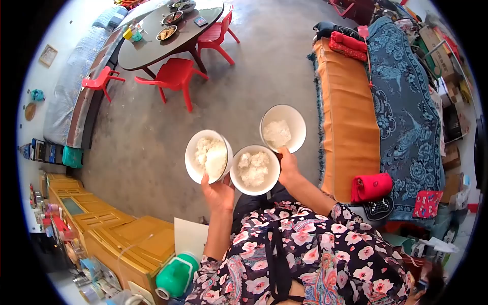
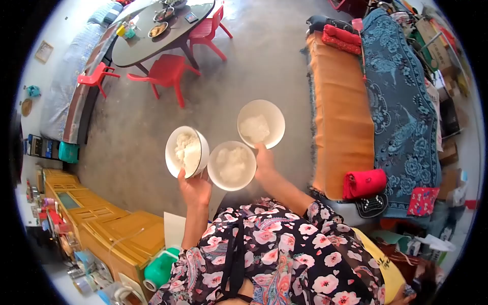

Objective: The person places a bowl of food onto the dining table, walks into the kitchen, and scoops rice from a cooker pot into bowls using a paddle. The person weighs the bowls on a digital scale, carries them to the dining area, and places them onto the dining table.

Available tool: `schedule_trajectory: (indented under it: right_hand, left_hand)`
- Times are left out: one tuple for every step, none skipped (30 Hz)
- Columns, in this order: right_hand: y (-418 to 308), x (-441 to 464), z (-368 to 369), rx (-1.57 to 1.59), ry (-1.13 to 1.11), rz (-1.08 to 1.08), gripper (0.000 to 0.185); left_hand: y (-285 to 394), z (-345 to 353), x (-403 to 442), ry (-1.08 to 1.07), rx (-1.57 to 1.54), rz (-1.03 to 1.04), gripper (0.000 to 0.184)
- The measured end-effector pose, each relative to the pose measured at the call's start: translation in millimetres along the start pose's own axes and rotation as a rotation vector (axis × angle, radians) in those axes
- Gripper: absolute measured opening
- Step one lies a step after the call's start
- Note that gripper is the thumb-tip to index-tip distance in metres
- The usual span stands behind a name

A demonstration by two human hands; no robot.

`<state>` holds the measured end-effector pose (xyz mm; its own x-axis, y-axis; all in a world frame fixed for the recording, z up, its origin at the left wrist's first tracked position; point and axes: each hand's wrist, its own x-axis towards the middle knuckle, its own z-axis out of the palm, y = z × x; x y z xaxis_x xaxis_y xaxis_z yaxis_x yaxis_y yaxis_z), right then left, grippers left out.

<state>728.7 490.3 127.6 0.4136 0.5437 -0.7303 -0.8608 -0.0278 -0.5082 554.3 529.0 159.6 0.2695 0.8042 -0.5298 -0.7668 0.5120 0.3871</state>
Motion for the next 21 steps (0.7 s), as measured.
schedule_trajectory:
  right_hand:
    - [11,-24,-4,0.034,0.017,-0.001,0.027]
    - [1,-5,4,0.064,0.002,-0.003,0.026]
    - [-9,13,14,0.061,0.003,0.005,0.026]
    - [-17,31,24,0.068,0.002,0.015,0.027]
    - [-25,49,34,0.076,-0.001,0.026,0.028]
    - [-36,65,47,0.072,-0.007,0.057,0.029]
    - [-43,90,53,0.066,-0.021,0.071,0.029]
    - [-43,120,50,0.114,-0.117,0.073,0.030]
    - [-49,145,56,0.162,-0.218,0.070,0.030]
    - [-56,169,62,0.162,-0.205,0.086,0.030]
    - [-66,180,79,0.161,-0.222,0.095,0.030]
    - [-82,185,101,0.086,-0.119,0.092,0.029]
    - [-95,192,119,0.017,-0.012,0.083,0.029]
    - [-104,203,130,-0.025,-0.027,0.098,0.028]
    - [-106,209,141,-0.015,-0.036,0.101,0.028]
    - [-109,221,154,-0.037,-0.066,0.078,0.031]
    - [-114,229,167,-0.068,-0.088,0.067,0.035]
    - [-121,239,178,-0.091,-0.100,0.086,0.036]
    - [-128,249,190,-0.104,-0.109,0.096,0.036]
    - [-135,257,203,-0.110,-0.097,0.107,0.036]
    - [-142,267,213,-0.113,-0.083,0.114,0.037]
  left_hand:
    - [8,-9,-16,-0.004,0.011,-0.009,0.057]
    - [7,8,5,-0.003,0.168,0.035,0.061]
    - [7,24,23,0.004,0.168,0.037,0.061]
    - [9,39,39,0.006,0.182,0.028,0.061]
    - [9,51,57,0.007,0.197,0.021,0.060]
    - [8,60,77,0.014,0.210,0.027,0.060]
    - [6,67,99,0.023,0.209,0.046,0.060]
    - [1,69,119,0.018,0.200,0.034,0.060]
    - [-2,77,139,0.005,0.188,0.025,0.060]
    - [-4,90,156,0.027,0.193,0.057,0.059]
    - [-4,100,174,0.027,0.194,0.076,0.059]
    - [-4,109,191,0.037,0.115,0.070,0.055]
    - [-2,121,207,0.043,0.041,0.056,0.051]
    - [2,134,219,0.059,0.041,0.052,0.052]
    - [9,145,224,0.054,0.052,0.059,0.052]
    - [14,156,236,0.076,0.050,0.064,0.053]
    - [18,164,246,0.114,0.043,0.068,0.054]
    - [21,168,260,0.118,0.044,0.082,0.055]
    - [22,175,273,0.127,0.035,0.096,0.055]
    - [23,182,285,0.128,0.026,0.112,0.056]
    - [23,188,300,0.126,0.020,0.125,0.056]
